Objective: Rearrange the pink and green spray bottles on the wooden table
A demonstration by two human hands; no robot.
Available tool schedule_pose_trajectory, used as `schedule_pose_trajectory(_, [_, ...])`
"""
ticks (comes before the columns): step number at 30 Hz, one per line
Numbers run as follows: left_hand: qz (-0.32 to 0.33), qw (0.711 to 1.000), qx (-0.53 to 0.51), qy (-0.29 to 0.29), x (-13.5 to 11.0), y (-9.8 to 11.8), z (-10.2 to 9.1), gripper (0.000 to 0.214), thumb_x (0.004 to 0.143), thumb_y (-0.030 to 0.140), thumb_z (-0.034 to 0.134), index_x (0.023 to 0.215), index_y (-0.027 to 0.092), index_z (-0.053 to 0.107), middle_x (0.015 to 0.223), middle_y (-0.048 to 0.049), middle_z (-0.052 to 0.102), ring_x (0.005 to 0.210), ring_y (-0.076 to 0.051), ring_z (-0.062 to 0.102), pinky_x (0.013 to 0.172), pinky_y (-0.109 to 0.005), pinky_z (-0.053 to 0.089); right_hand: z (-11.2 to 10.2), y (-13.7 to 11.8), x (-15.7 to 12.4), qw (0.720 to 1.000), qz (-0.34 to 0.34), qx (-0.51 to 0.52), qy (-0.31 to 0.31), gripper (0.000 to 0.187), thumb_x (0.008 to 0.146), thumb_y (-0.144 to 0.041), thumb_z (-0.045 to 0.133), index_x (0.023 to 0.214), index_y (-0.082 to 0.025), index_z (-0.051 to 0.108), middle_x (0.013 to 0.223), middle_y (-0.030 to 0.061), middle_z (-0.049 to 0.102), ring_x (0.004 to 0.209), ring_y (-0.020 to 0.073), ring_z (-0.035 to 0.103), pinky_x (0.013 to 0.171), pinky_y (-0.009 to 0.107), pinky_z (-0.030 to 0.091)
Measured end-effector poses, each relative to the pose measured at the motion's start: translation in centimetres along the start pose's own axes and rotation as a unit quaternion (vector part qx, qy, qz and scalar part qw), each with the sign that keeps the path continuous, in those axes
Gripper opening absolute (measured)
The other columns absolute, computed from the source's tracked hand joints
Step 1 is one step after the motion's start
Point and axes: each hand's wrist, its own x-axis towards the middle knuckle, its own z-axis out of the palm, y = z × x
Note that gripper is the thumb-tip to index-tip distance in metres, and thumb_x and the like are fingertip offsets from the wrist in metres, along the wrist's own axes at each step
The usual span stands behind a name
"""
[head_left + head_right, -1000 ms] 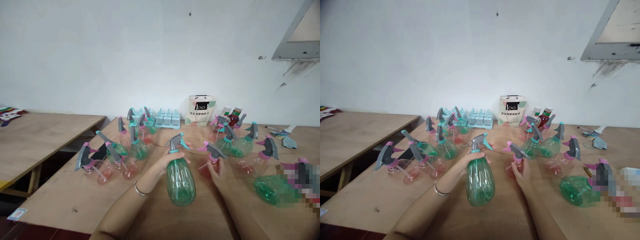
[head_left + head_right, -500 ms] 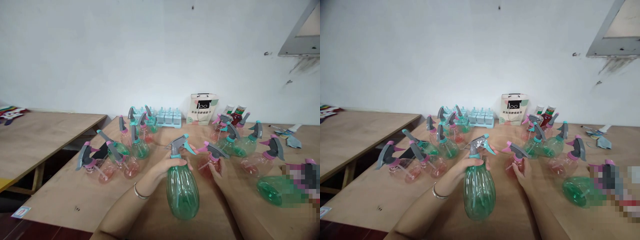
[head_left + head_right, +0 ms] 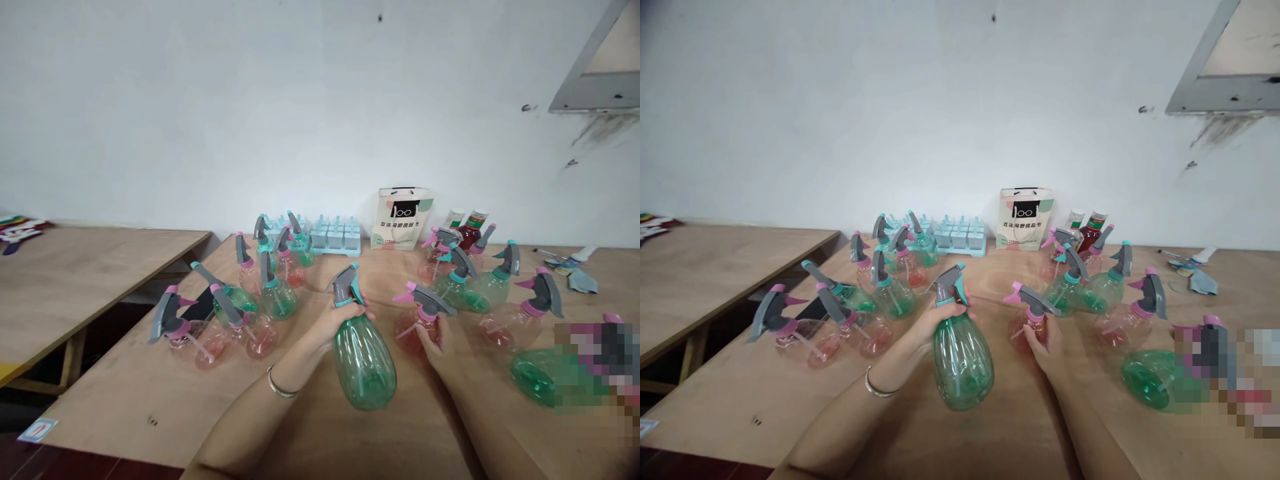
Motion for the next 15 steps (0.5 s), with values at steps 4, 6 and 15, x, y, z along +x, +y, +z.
schedule_pose_trajectory(4, [0.014, 0.995, 0.052, -0.084, -0.3, 0.34, 0.03, 0.035, 0.06, 0.023, 0.08, 0.09, 0.017, 0.062, 0.094, -0.0028, 0.067, 0.066, -0.013, 0.067, 0.063, -0.026, 0.051, 0.86, 0.81, -0.21, 0.999, 0.002, 0.031, 0.019, 0.025, 0.082, -0.046, 0.054, 0.089, -0.023, 0.056, 0.078, 0.0059, 0.069, 0.071, 0.0228, 0.065, 0.066, 0.033, 0.053])
schedule_pose_trajectory(6, [0.016, 0.989, 0.073, -0.13, -0.3, 0.58, 0.03, 0.041, 0.063, 0.024, 0.08, 0.099, 0.018, 0.062, 0.109, -0.0066, 0.067, 0.066, -0.013, 0.067, 0.062, -0.026, 0.05, 1.05, 0.98, -0.27, 0.998, -0.005, 0.051, 0.019, 0.025, 0.083, -0.046, 0.054, 0.093, -0.023, 0.057, 0.082, 0.007, 0.071, 0.075, 0.0239, 0.067, 0.068, 0.035, 0.053])
schedule_pose_trajectory(15, [0.019, 0.996, 0.063, -0.062, -0.44, 0.53, 0.26, 0.033, 0.062, 0.025, 0.081, 0.087, 0.017, 0.062, 0.089, -0.0016, 0.065, 0.067, -0.014, 0.066, 0.067, -0.028, 0.051, 0.83, 1.12, -0.4, 0.998, 0.014, 0.054, 0.003, 0.025, 0.083, -0.044, 0.057, 0.096, -0.023, 0.056, 0.085, 0.007, 0.07, 0.076, 0.0251, 0.066, 0.071, 0.037, 0.054])
